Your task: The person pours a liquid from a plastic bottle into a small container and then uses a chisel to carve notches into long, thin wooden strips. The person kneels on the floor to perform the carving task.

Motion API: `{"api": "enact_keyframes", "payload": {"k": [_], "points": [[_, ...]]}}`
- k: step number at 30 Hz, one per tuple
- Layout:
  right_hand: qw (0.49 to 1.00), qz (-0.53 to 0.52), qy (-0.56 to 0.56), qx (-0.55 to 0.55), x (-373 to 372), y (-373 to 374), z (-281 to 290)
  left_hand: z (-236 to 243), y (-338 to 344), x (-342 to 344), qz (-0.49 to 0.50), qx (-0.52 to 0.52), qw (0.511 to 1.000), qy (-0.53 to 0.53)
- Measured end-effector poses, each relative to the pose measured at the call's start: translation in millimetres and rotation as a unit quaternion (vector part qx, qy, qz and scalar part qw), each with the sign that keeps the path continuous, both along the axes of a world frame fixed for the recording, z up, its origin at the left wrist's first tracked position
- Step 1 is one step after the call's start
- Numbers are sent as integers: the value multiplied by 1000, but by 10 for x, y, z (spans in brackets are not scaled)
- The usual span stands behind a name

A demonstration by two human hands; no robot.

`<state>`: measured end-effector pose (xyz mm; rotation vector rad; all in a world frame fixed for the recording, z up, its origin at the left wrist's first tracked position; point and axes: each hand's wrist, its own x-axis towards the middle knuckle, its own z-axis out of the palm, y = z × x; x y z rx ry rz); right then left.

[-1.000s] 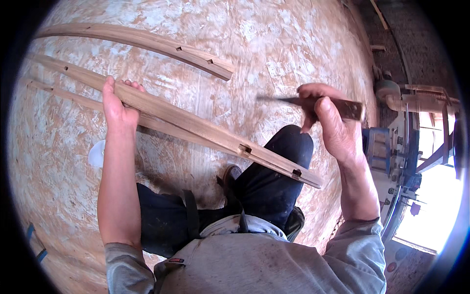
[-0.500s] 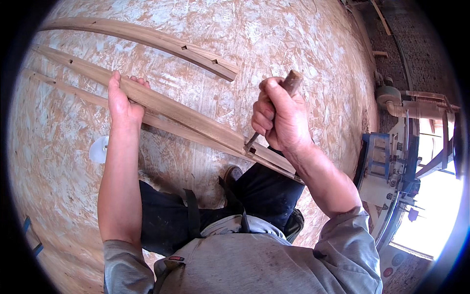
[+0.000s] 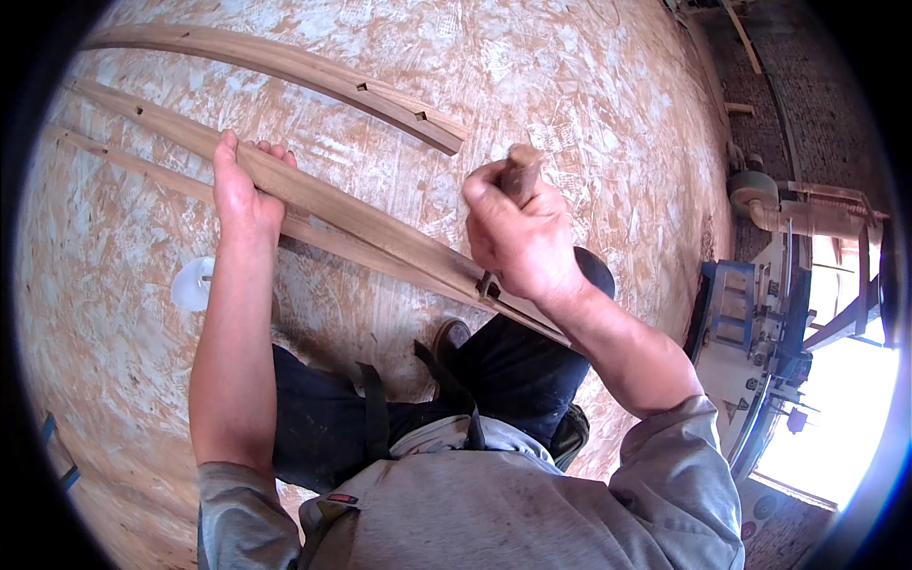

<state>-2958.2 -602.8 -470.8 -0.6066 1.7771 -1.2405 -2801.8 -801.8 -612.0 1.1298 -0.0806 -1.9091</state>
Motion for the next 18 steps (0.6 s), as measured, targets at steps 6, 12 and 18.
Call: {"api": "enact_keyframes", "payload": {"k": [6, 12, 18], "points": [[930, 319, 135, 118, 200, -185, 115, 10, 15, -29, 0, 2, 1000, -3], [989, 120, 36, 73, -91, -191, 143, 1, 1, -8, 3, 0, 1000, 12], [986, 167, 23, -6, -10, 45, 27, -5, 7, 12, -5, 5, 999, 35]]}}
